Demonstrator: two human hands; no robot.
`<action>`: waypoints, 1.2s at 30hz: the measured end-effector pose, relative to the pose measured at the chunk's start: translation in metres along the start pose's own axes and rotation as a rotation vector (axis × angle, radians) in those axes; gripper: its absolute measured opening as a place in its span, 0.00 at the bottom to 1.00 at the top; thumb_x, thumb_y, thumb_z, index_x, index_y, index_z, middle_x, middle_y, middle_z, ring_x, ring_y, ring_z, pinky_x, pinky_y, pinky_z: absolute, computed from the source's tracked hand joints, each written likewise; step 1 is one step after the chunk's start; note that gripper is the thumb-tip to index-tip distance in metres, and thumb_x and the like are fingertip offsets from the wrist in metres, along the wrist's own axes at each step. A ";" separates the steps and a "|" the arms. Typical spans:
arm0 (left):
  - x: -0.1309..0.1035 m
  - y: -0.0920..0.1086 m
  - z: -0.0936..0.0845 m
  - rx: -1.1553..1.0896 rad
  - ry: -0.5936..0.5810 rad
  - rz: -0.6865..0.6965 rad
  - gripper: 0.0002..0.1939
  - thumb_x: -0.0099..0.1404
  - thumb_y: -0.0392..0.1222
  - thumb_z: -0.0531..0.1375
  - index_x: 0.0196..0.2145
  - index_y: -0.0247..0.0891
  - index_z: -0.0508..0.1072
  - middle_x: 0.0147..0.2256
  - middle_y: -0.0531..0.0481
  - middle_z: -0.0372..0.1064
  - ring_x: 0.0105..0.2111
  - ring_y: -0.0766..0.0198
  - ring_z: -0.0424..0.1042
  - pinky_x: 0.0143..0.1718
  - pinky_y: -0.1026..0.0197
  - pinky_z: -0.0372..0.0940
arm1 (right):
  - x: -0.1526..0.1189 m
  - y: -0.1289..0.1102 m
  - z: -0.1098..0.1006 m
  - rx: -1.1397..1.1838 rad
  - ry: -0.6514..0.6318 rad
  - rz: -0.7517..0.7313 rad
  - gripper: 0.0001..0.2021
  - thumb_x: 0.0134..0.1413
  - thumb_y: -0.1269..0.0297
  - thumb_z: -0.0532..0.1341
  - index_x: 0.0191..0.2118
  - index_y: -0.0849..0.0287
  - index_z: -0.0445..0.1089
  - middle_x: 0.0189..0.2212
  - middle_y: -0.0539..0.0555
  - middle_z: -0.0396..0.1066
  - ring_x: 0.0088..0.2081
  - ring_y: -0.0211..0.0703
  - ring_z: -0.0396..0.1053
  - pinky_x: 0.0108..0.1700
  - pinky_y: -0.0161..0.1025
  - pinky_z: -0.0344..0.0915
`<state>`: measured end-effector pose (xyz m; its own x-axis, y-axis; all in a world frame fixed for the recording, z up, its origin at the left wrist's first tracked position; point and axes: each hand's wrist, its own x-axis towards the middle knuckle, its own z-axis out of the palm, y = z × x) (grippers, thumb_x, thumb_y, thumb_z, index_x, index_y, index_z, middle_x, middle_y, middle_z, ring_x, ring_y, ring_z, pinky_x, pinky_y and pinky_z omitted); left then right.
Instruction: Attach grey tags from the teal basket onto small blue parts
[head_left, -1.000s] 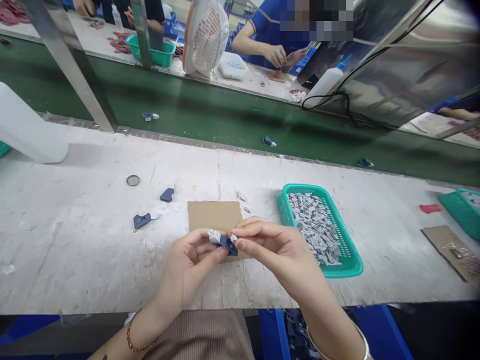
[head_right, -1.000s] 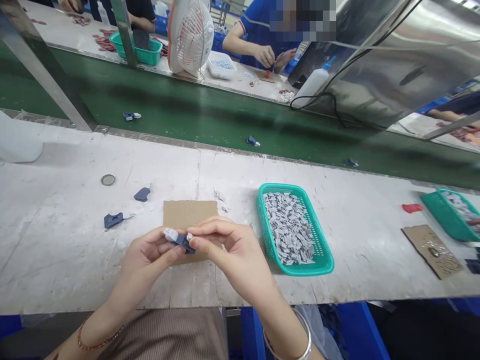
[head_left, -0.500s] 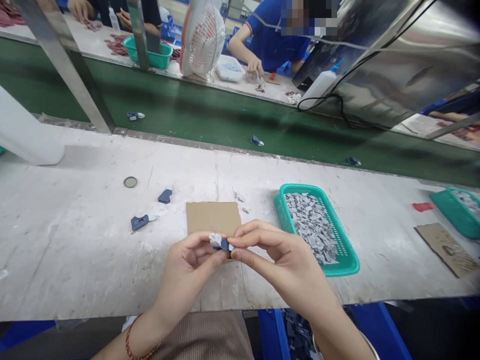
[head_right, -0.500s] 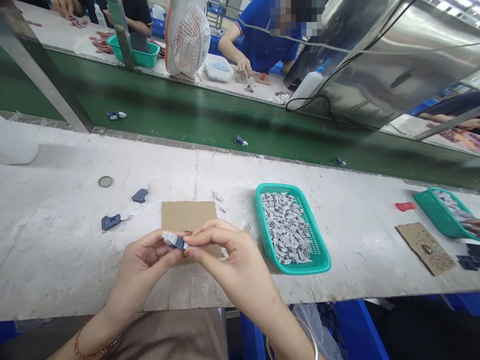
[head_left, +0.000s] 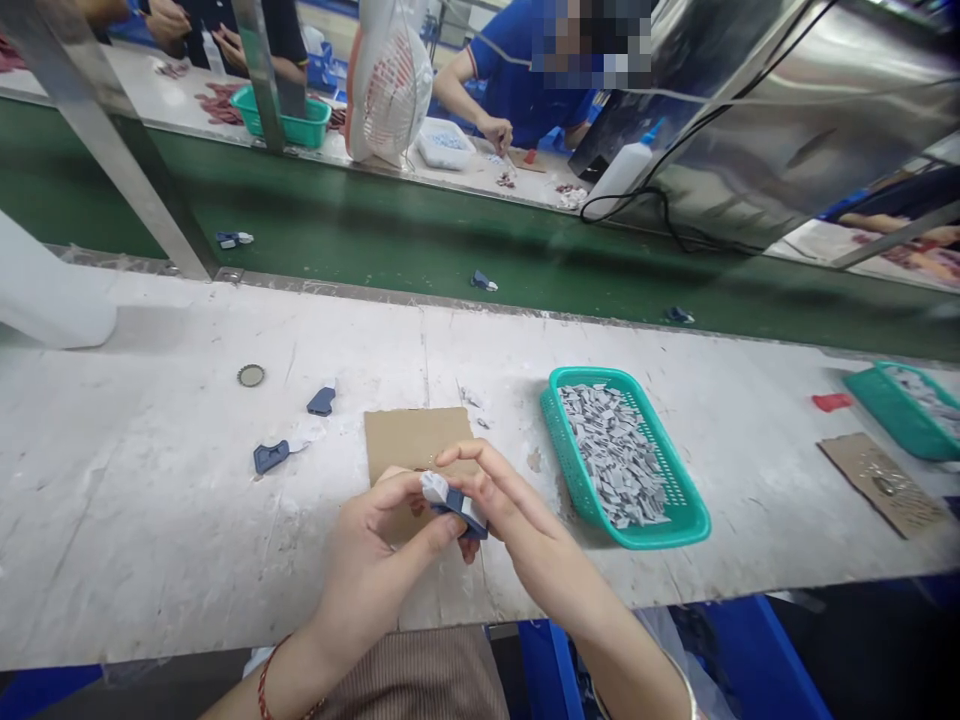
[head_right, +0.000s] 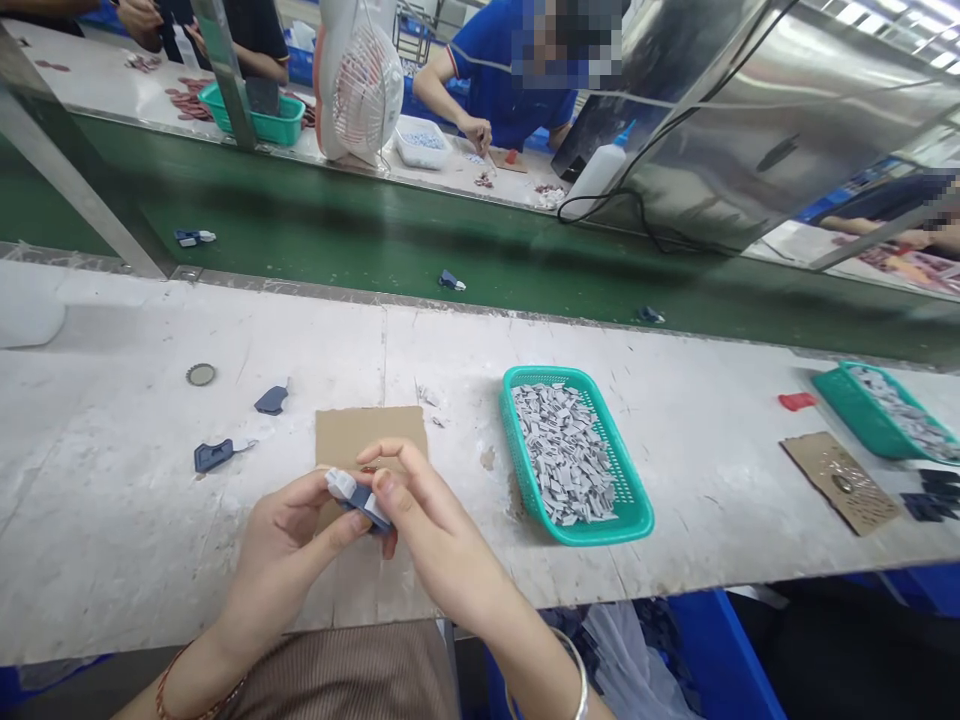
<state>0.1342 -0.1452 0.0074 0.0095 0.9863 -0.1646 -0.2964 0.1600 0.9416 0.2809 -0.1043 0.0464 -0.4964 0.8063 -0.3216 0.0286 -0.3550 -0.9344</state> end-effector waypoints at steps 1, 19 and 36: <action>-0.001 -0.001 0.001 -0.015 -0.013 -0.007 0.04 0.63 0.41 0.65 0.36 0.42 0.79 0.29 0.50 0.74 0.36 0.58 0.71 0.42 0.56 0.68 | 0.000 0.002 0.003 0.014 -0.020 0.015 0.19 0.64 0.44 0.55 0.49 0.52 0.65 0.34 0.50 0.66 0.29 0.35 0.59 0.29 0.32 0.57; 0.008 -0.009 0.006 -0.034 0.052 -0.063 0.12 0.62 0.48 0.66 0.43 0.44 0.81 0.37 0.47 0.76 0.42 0.55 0.74 0.47 0.56 0.69 | 0.007 0.017 0.009 0.201 0.098 -0.004 0.16 0.62 0.47 0.59 0.47 0.51 0.71 0.32 0.49 0.64 0.23 0.31 0.50 0.24 0.30 0.48; 0.048 0.016 -0.018 0.142 0.148 0.035 0.22 0.61 0.46 0.67 0.51 0.37 0.73 0.41 0.45 0.79 0.43 0.58 0.77 0.46 0.59 0.71 | -0.008 0.009 -0.089 -0.560 0.532 -0.221 0.16 0.63 0.53 0.55 0.48 0.57 0.72 0.34 0.55 0.73 0.33 0.44 0.68 0.35 0.41 0.64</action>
<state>0.1127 -0.0959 0.0093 -0.1424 0.9764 -0.1622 -0.1561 0.1396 0.9778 0.3628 -0.0718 0.0271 -0.0658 0.9977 -0.0181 0.4785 0.0156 -0.8779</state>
